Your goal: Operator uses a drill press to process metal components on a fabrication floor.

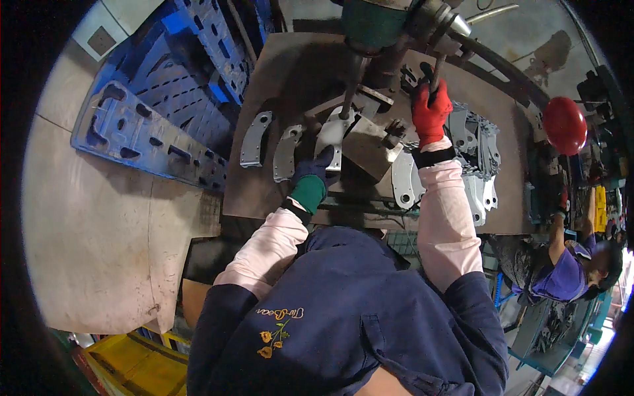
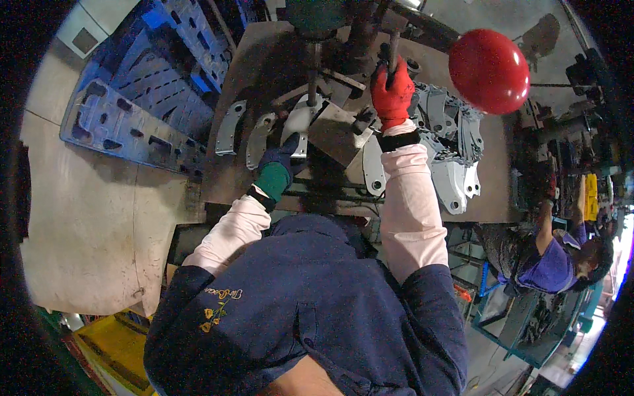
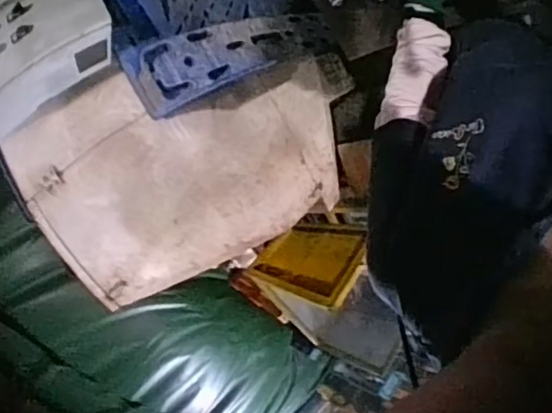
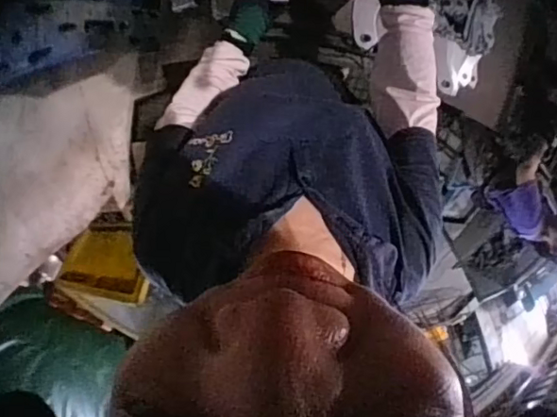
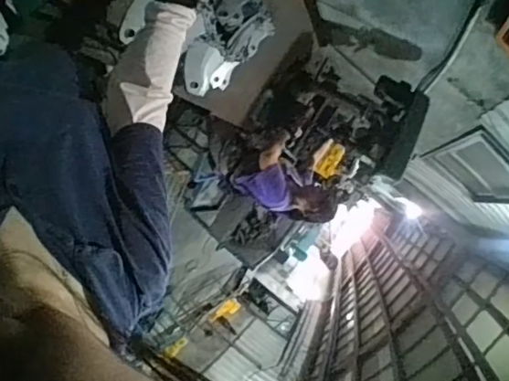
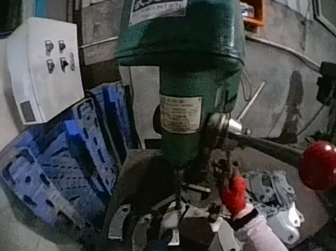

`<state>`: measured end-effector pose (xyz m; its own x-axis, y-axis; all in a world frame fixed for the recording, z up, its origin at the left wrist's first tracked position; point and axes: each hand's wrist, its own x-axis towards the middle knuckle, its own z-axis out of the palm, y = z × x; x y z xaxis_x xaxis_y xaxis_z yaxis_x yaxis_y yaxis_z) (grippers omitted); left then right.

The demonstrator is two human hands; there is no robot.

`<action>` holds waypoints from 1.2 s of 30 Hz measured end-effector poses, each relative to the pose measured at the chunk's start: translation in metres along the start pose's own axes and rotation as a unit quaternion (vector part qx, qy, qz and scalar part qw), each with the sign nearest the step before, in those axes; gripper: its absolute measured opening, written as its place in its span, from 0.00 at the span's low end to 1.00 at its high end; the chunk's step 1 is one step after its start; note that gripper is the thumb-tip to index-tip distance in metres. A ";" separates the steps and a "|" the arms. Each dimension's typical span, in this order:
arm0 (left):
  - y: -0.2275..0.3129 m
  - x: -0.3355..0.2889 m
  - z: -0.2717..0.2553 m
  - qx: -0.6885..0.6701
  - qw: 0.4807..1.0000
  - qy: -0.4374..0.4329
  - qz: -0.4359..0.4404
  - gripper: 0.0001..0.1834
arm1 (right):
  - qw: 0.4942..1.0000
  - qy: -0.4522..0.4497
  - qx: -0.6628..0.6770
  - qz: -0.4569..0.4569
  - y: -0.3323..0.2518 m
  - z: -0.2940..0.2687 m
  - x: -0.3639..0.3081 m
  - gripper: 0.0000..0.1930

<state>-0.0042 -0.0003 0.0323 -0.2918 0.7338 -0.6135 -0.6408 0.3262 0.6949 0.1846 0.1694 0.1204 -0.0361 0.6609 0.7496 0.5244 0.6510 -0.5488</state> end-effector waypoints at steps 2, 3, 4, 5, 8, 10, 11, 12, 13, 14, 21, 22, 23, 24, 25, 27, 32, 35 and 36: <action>-0.011 0.018 -0.010 -0.042 0.997 -0.021 -0.059 0.25 | 1.000 0.006 0.000 -0.025 0.004 0.002 0.001 0.16; -0.020 0.025 -0.018 -0.046 0.997 -0.020 -0.057 0.25 | 1.000 0.009 0.013 -0.015 0.009 0.005 0.001 0.16; -0.030 0.027 -0.028 0.096 0.989 -0.076 0.085 0.25 | 1.000 0.012 0.026 -0.004 0.010 0.006 0.002 0.16; -0.037 0.033 -0.033 0.167 0.968 -0.105 0.153 0.25 | 1.000 0.008 0.029 -0.007 0.011 0.006 0.004 0.16; -0.041 0.034 -0.032 0.174 0.952 -0.131 0.214 0.26 | 0.998 -0.011 0.045 0.030 0.014 0.008 0.011 0.15; -0.009 0.003 -0.005 0.083 0.987 -0.084 0.111 0.27 | 0.999 0.004 0.002 0.048 0.029 0.006 0.017 0.18; 0.007 -0.014 0.005 0.008 0.999 -0.030 0.012 0.27 | 0.998 0.011 -0.016 0.056 0.033 0.009 0.022 0.19; 0.003 -0.006 0.000 0.003 0.999 -0.029 0.017 0.27 | 0.995 0.066 0.065 0.039 0.034 0.014 0.028 0.15; -0.005 0.006 -0.008 0.021 0.999 -0.048 0.011 0.28 | 0.995 0.033 0.049 0.085 0.035 0.016 0.032 0.15; -0.014 0.017 -0.017 0.040 0.997 -0.066 0.007 0.29 | 0.996 0.020 0.049 0.069 0.037 0.015 0.038 0.15; 0.008 -0.023 -0.001 0.045 0.987 -0.090 0.127 0.29 | 0.985 0.007 -0.124 -0.120 0.111 0.005 0.091 0.13; 0.008 -0.026 0.001 0.038 0.987 -0.083 0.131 0.29 | 0.988 -0.014 -0.127 -0.088 0.112 0.004 0.098 0.13; 0.008 -0.029 0.004 0.009 0.988 -0.055 0.141 0.25 | 0.990 -0.016 -0.111 -0.086 0.113 0.003 0.108 0.13; 0.008 -0.031 0.006 -0.020 0.988 -0.029 0.150 0.23 | 0.993 -0.016 -0.073 -0.089 0.112 0.001 0.117 0.13; 0.004 -0.026 0.004 -0.026 0.987 -0.023 0.154 0.23 | 0.995 -0.013 -0.033 -0.097 0.112 -0.001 0.126 0.13; -0.002 -0.013 0.000 -0.045 0.998 -0.018 0.029 0.21 | 0.987 -0.012 -0.038 -0.158 0.111 -0.001 0.138 0.14; 0.006 -0.023 0.005 0.016 0.995 -0.063 0.081 0.25 | 0.977 -0.014 -0.168 -0.132 0.140 -0.006 0.117 0.10; 0.002 -0.017 -0.001 0.033 0.990 -0.079 0.110 0.31 | 0.997 -0.040 -0.066 -0.023 0.095 0.008 0.072 0.10; 0.000 -0.011 -0.001 0.038 0.991 -0.075 0.099 0.31 | 1.000 -0.014 0.006 0.000 0.092 0.013 0.059 0.12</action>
<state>-0.0016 -0.0086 0.0388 -0.2941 0.8666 -0.4031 -0.5241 0.2064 0.8263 0.2198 0.2735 0.1096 -0.0603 0.6718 0.7383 0.5137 0.6550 -0.5541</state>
